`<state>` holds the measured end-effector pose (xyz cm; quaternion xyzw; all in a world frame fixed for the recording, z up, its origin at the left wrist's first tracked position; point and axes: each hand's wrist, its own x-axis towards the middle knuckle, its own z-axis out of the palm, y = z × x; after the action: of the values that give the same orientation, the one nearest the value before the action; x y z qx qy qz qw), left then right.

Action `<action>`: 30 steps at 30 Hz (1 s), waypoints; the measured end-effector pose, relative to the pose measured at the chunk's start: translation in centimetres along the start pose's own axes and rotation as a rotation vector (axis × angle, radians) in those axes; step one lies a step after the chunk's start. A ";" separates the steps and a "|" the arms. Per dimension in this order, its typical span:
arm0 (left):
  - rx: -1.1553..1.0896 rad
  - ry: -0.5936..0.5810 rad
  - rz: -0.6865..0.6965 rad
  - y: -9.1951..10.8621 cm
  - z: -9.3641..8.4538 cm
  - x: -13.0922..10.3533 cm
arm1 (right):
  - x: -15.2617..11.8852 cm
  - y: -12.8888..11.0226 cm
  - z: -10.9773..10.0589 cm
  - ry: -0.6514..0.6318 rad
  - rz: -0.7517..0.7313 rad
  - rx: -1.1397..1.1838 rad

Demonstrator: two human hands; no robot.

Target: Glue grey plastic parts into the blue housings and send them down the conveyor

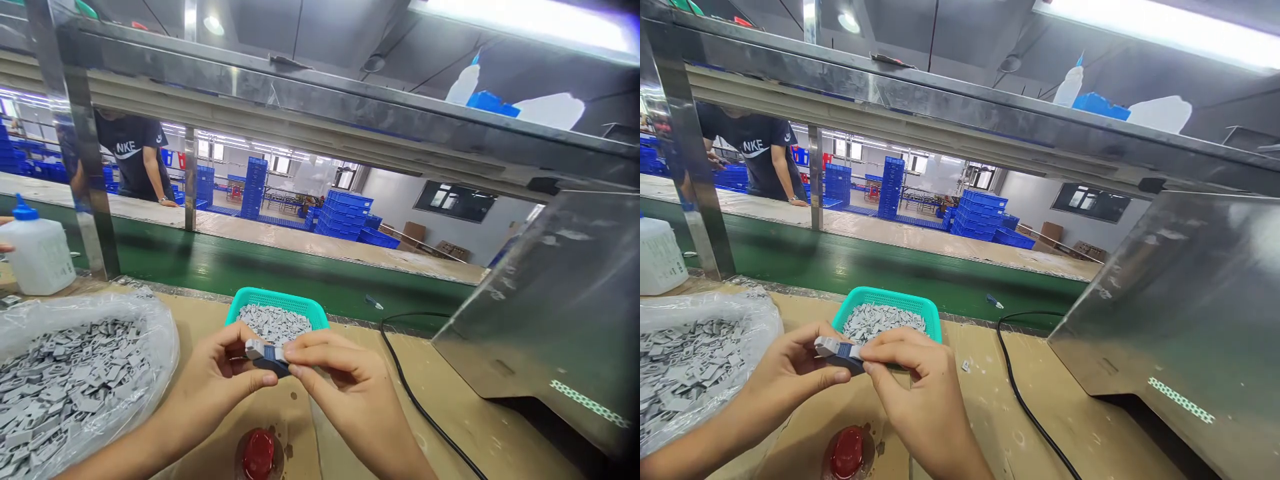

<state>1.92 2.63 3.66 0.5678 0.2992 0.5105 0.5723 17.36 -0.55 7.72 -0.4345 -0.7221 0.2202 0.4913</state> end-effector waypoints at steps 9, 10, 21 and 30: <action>-0.204 0.004 -0.010 0.3 0.4 -0.3 | -0.9 0.5 1.6 -0.044 -0.245 -0.141; -0.289 0.002 -0.038 0.3 0.5 -0.2 | -1.0 0.7 2.0 -0.025 -0.309 -0.175; -0.640 -0.124 -0.197 -0.4 -0.4 1.1 | 0.8 5.1 0.2 0.186 -0.181 -0.341; -0.473 -0.142 -0.185 -1.1 -2.1 2.4 | 3.2 11.6 -1.0 -0.204 0.175 -0.558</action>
<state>1.01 5.75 2.82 0.4227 0.1814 0.4707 0.7529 22.55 8.09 1.15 -0.5887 -0.7601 0.0973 0.2573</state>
